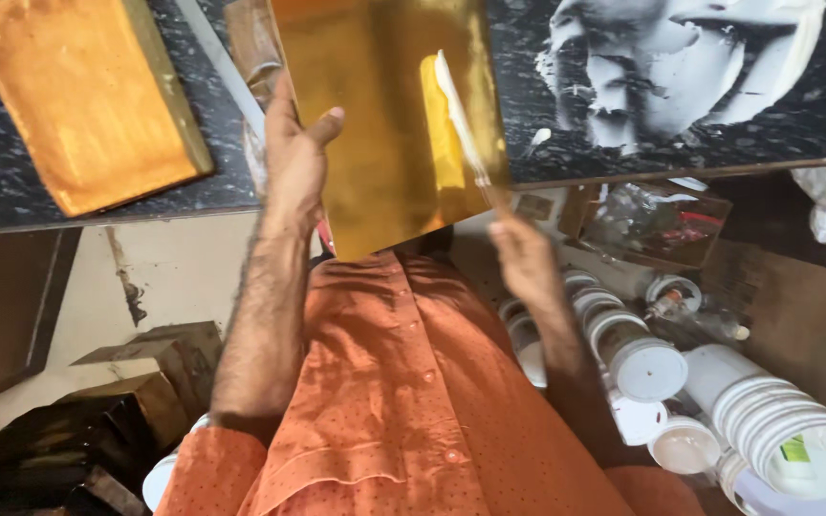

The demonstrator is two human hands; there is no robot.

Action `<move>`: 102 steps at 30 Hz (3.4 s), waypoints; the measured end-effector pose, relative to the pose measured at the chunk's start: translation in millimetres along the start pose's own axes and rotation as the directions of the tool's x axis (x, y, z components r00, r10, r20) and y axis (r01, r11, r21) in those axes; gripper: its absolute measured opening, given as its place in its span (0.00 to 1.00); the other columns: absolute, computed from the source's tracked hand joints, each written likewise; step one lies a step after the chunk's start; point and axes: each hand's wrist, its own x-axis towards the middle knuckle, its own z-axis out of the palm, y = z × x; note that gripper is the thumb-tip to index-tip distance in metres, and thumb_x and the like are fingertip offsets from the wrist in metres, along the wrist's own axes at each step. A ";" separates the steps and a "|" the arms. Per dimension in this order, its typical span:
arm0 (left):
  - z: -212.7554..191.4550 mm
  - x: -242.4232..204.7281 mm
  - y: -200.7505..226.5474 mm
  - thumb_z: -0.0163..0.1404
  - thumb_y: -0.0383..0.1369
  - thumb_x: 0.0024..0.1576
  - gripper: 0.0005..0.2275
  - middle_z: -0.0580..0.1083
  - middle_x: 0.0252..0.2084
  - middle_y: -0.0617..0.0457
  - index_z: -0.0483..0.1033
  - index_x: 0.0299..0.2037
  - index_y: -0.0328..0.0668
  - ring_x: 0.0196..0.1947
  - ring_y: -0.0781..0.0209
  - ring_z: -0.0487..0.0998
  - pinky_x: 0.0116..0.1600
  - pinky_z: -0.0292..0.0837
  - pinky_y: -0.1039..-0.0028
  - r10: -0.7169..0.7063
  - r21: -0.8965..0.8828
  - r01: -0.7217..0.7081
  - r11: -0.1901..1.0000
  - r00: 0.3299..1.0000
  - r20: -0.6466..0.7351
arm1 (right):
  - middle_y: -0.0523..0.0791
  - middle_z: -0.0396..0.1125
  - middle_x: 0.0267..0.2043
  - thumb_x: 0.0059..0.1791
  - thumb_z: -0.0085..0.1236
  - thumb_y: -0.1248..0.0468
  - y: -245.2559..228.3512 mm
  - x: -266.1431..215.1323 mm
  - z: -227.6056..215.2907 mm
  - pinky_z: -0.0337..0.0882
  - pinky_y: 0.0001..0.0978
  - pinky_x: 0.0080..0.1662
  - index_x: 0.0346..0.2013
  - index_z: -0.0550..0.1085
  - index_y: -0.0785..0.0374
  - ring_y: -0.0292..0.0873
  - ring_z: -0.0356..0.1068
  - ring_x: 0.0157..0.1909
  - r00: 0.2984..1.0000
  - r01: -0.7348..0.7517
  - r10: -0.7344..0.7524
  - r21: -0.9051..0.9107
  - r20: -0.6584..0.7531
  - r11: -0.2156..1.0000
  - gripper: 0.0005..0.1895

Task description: The person handles rectangular wooden panels on a workbench, sprinkles a granular substance onto a white sheet, and uses a knife to trim the edges of a panel. The person also stacks and moves the panels around the workspace.

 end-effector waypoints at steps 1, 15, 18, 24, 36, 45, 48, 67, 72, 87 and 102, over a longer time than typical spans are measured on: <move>0.1 0.5 -2.9 0.46 0.14 0.61 0.25 0.71 0.66 0.46 0.61 0.70 0.34 0.66 0.56 0.72 0.70 0.66 0.69 0.024 0.003 -0.024 1.000 1.000 0.007 | 0.48 0.71 0.43 0.63 0.50 0.63 -11.6 2.5 9.8 0.72 0.34 0.44 0.70 0.69 0.59 0.39 0.68 0.41 0.996 0.083 -0.082 -0.033 0.042 0.996 0.19; -3.8 4.2 -21.4 0.43 0.42 0.71 0.22 0.72 0.66 0.49 0.64 0.69 0.36 0.65 0.61 0.72 0.70 0.65 0.71 0.066 0.041 -0.066 0.997 0.998 -0.011 | 0.52 0.66 0.34 0.58 0.47 0.61 -93.5 13.5 9.7 0.72 0.44 0.44 0.75 0.59 0.56 0.50 0.68 0.36 0.965 0.105 -0.015 -0.334 0.262 0.937 0.29; -0.3 6.0 -17.5 0.42 0.46 0.70 0.23 0.73 0.63 0.51 0.68 0.66 0.36 0.62 0.61 0.73 0.68 0.68 0.70 -0.037 -0.139 0.030 0.990 0.998 -0.048 | 0.51 0.70 0.56 0.58 0.44 0.62 -86.5 -16.9 28.0 0.75 0.38 0.48 0.73 0.59 0.59 0.43 0.71 0.39 0.953 0.254 -0.212 -0.189 0.217 0.949 0.27; -19.8 -8.6 12.1 0.44 0.48 0.69 0.23 0.73 0.61 0.51 0.67 0.67 0.40 0.60 0.58 0.74 0.65 0.74 0.64 0.037 -0.450 -0.029 0.893 0.999 0.009 | 0.52 0.70 0.44 0.55 0.51 0.67 -32.1 -20.4 1.9 0.60 0.39 0.31 0.73 0.64 0.60 0.46 0.56 0.30 0.977 -0.144 0.187 0.333 -0.099 0.932 0.29; -341.2 -218.1 62.4 0.40 0.51 0.75 0.27 0.66 0.72 0.50 0.61 0.74 0.37 0.71 0.57 0.65 0.76 0.63 0.65 0.332 0.025 -0.379 0.925 0.775 -0.537 | 0.60 0.67 0.51 0.51 0.64 0.64 -70.3 83.5 -28.8 0.70 0.48 0.49 0.59 0.77 0.57 0.59 0.68 0.46 0.867 0.041 -0.428 -0.822 -0.253 0.569 0.21; -520.4 -244.6 -19.2 0.37 0.46 0.68 0.32 0.61 0.77 0.37 0.55 0.77 0.30 0.75 0.37 0.64 0.77 0.62 0.51 -0.062 -0.550 -0.781 0.296 0.559 -0.827 | 0.66 0.65 0.58 0.53 0.57 0.60 -164.1 90.5 305.3 0.74 0.51 0.59 0.61 0.59 0.81 0.62 0.72 0.57 0.871 -0.491 0.337 0.637 0.357 0.594 0.31; -531.7 -204.1 -64.0 0.41 0.54 0.66 0.34 0.60 0.76 0.47 0.54 0.77 0.40 0.76 0.49 0.61 0.80 0.56 0.57 0.051 -0.628 -0.643 0.439 0.716 -0.697 | 0.67 0.60 0.61 0.51 0.59 0.57 -146.4 117.2 386.9 0.68 0.54 0.64 0.59 0.56 0.79 0.65 0.64 0.63 0.764 -0.510 0.567 0.827 0.308 0.239 0.34; -423.0 -71.5 -83.0 0.47 0.51 0.62 0.40 0.61 0.71 0.33 0.47 0.73 0.24 0.70 0.43 0.64 0.71 0.63 0.58 -0.535 -0.785 0.361 0.503 0.844 0.046 | 0.55 0.61 0.70 0.46 0.54 0.33 -181.5 148.0 412.7 0.57 0.60 0.72 0.68 0.62 0.66 0.59 0.56 0.73 0.890 -0.440 0.239 0.871 0.389 0.220 0.49; -405.4 -46.5 -73.6 0.49 0.58 0.57 0.48 0.50 0.77 0.32 0.40 0.74 0.27 0.77 0.38 0.52 0.75 0.54 0.54 -0.513 -0.927 0.139 0.349 0.856 -0.064 | 0.64 0.54 0.74 0.46 0.47 0.22 -181.4 157.8 389.9 0.53 0.60 0.74 0.70 0.59 0.79 0.61 0.52 0.76 0.849 -0.523 0.101 0.795 0.519 0.307 0.63; -501.9 68.7 -54.9 0.36 0.69 0.61 0.48 0.67 0.67 0.38 0.53 0.77 0.29 0.53 0.50 0.78 0.59 0.72 0.53 -0.214 -0.719 0.351 0.600 0.936 0.279 | 0.50 0.62 0.72 0.52 0.45 0.34 -106.8 305.5 383.2 0.65 0.47 0.69 0.71 0.62 0.62 0.52 0.64 0.70 0.837 -0.478 -0.053 0.777 0.544 0.410 0.44; -615.5 -6.4 -24.1 0.47 0.36 0.72 0.21 0.72 0.41 0.58 0.68 0.74 0.38 0.30 0.73 0.71 0.34 0.76 0.77 -0.248 -0.600 0.269 0.754 0.961 0.119 | 0.51 0.67 0.66 0.58 0.47 0.45 -176.3 207.7 499.5 0.67 0.49 0.67 0.66 0.68 0.65 0.53 0.67 0.66 0.856 -0.482 0.042 0.766 0.515 0.426 0.30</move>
